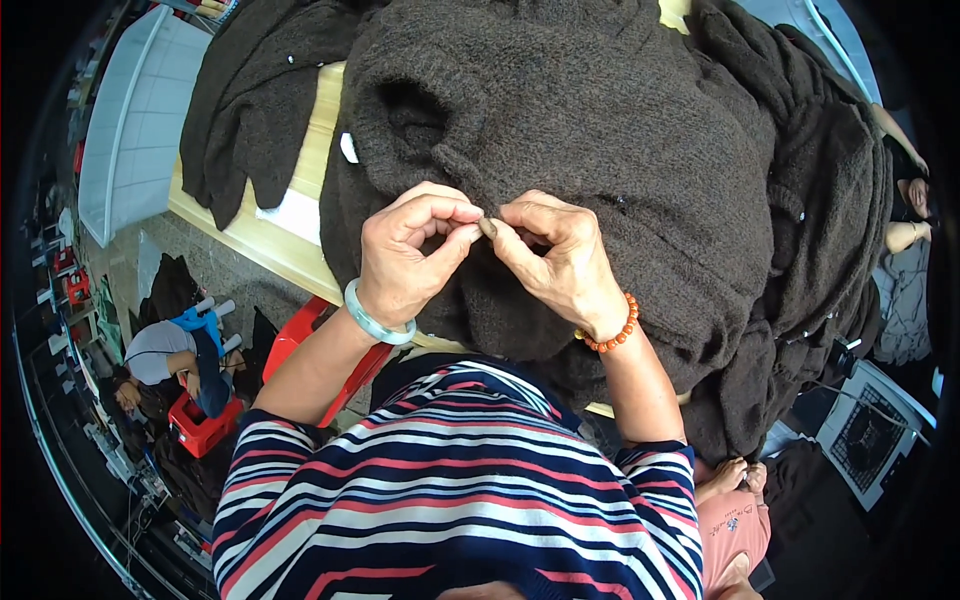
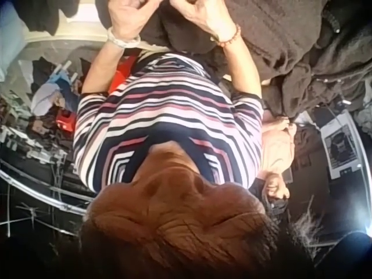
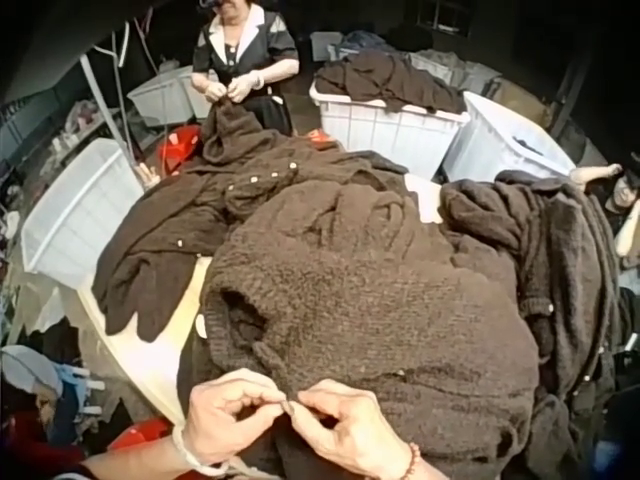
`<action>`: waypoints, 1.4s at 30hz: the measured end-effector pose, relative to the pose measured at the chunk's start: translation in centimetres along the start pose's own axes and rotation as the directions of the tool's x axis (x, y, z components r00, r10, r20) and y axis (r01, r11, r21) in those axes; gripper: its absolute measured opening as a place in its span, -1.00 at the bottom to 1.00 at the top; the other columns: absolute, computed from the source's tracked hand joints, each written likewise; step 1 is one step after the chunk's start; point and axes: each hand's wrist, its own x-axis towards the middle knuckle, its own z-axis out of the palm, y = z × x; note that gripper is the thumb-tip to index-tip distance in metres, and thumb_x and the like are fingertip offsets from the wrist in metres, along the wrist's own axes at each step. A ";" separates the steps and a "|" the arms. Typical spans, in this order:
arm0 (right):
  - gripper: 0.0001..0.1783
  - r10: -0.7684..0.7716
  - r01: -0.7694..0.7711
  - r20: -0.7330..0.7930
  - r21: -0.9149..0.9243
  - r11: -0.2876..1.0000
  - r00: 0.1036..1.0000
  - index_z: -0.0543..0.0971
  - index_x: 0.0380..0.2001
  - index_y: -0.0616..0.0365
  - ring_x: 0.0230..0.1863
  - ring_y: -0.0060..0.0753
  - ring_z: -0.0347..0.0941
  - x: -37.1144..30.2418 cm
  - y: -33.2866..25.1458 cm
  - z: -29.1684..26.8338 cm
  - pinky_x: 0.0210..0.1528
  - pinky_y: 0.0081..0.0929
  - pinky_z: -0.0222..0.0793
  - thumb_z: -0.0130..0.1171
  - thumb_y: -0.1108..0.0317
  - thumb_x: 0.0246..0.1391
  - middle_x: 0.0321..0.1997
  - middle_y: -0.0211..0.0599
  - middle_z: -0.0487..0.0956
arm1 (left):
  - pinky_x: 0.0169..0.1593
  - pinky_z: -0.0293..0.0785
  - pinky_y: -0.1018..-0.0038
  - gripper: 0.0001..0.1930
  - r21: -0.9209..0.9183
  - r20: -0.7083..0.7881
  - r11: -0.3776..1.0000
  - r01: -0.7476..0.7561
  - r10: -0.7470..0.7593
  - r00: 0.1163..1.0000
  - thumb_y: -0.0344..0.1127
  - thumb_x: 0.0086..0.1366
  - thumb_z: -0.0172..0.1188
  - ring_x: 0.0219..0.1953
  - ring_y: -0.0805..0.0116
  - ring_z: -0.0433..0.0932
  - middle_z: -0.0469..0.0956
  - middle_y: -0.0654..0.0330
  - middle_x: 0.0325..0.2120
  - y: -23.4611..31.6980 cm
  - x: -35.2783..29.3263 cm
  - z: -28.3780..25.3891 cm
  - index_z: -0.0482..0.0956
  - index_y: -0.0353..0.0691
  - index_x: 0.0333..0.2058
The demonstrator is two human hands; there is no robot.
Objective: Trimming loose threads and inspecting garments on a factory workbench.
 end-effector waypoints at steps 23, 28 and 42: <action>-0.90 -0.086 0.084 -0.110 -0.021 0.996 0.990 0.61 -0.38 0.37 -0.49 -0.53 0.49 -0.2 0.5 1.1 -0.46 -0.57 0.38 0.20 0.54 0.01 -0.51 -0.26 0.53 | -0.27 0.50 0.64 -0.85 0.072 0.119 0.997 -0.028 0.019 0.993 -0.69 0.19 0.15 -0.30 0.55 0.48 0.42 0.19 -0.30 -0.2 0.0 -0.6 0.42 -0.39 -0.29; -0.86 0.182 -0.175 0.008 0.326 0.929 0.983 0.60 -0.37 0.36 -0.50 -0.74 0.41 -0.3 1.5 0.9 -0.50 -0.68 0.30 0.20 0.46 0.10 -0.49 -0.46 0.52 | -0.13 0.48 0.55 -0.88 -0.329 0.193 0.902 0.278 -0.224 0.955 -0.56 0.28 0.15 -0.25 0.51 0.47 0.44 0.20 -0.26 -0.7 0.1 -1.1 0.43 -0.32 -0.23; -0.84 -0.013 0.001 -0.041 -0.274 0.962 0.999 0.60 -0.33 0.26 -0.38 -0.11 0.55 -3.6 0.9 -2.0 -0.31 -0.33 0.44 0.27 0.43 0.00 -0.40 -0.14 0.55 | 0.13 0.32 0.26 -0.56 0.536 0.233 0.765 -0.358 0.273 0.933 -0.44 0.03 0.35 0.07 0.06 0.41 0.44 0.02 -0.01 3.5 1.9 0.1 0.48 -0.28 -0.07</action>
